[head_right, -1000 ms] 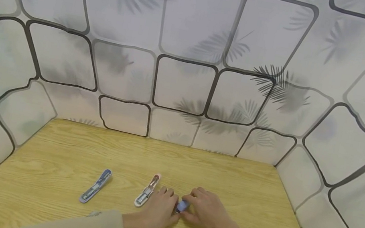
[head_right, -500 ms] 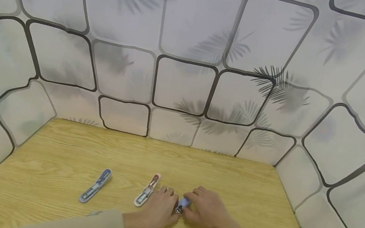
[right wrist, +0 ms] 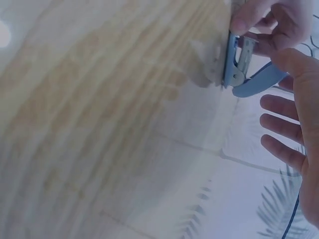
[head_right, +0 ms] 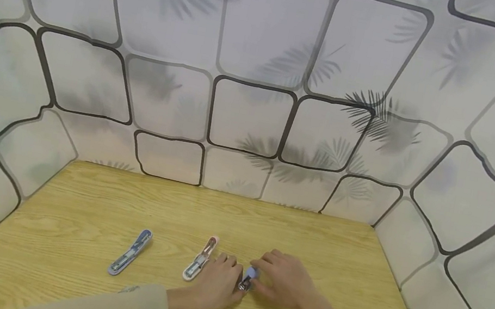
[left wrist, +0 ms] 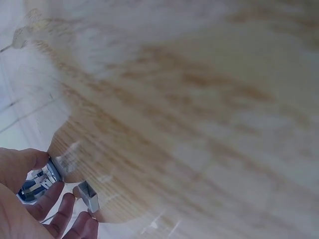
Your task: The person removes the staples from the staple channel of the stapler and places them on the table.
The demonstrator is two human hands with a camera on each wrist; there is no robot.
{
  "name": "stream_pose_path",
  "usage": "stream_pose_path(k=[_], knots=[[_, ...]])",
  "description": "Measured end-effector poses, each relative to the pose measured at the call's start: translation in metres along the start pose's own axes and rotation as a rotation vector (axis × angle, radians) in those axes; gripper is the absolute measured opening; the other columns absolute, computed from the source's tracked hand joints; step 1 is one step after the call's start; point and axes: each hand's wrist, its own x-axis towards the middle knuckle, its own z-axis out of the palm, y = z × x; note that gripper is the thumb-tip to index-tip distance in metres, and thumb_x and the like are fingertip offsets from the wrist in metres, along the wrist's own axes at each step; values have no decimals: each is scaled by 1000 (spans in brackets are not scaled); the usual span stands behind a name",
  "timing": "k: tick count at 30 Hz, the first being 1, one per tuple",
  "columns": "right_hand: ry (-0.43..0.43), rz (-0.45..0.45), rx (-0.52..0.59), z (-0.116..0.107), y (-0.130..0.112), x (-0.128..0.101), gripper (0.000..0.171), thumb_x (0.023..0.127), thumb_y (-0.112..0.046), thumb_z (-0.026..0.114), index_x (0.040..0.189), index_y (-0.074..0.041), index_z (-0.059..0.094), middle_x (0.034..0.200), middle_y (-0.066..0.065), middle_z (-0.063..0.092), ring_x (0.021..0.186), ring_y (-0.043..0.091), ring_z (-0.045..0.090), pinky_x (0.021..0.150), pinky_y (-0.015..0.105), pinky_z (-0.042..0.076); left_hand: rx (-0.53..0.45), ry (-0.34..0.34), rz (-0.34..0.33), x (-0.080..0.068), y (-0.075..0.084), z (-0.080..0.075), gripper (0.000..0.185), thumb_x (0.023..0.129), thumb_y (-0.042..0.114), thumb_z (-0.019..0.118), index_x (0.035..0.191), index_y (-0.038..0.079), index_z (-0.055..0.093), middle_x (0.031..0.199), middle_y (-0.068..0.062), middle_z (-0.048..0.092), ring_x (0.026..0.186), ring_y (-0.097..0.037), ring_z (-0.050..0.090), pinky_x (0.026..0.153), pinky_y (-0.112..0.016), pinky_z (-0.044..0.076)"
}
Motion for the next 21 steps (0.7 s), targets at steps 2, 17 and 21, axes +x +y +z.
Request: stream_pose_path(k=[2, 17, 21], knots=[[14, -4, -10, -3, 1, 1, 33, 82, -32, 87, 111, -17, 78, 98, -7, 76, 88, 10, 70, 74, 28, 60, -6, -4, 2, 0, 0, 0, 38, 88, 53, 81, 92, 17, 70, 89, 2, 65, 81, -15, 56, 69, -31, 49], [120, -25, -66, -6, 13, 0, 36, 74, -29, 94, 106, -20, 79, 91, -8, 75, 81, 8, 70, 69, 26, 59, 19, 24, 14, -2, 0, -2, 38, 89, 55, 79, 90, 19, 68, 88, 2, 65, 79, -14, 54, 66, -29, 47], [143, -16, -60, -6, 15, -1, 35, 74, -29, 94, 105, -19, 79, 89, -8, 75, 79, 7, 69, 67, 24, 58, 16, 19, 21, -2, 0, -3, 37, 90, 55, 78, 88, 19, 66, 88, 2, 65, 79, -14, 55, 66, -29, 47]])
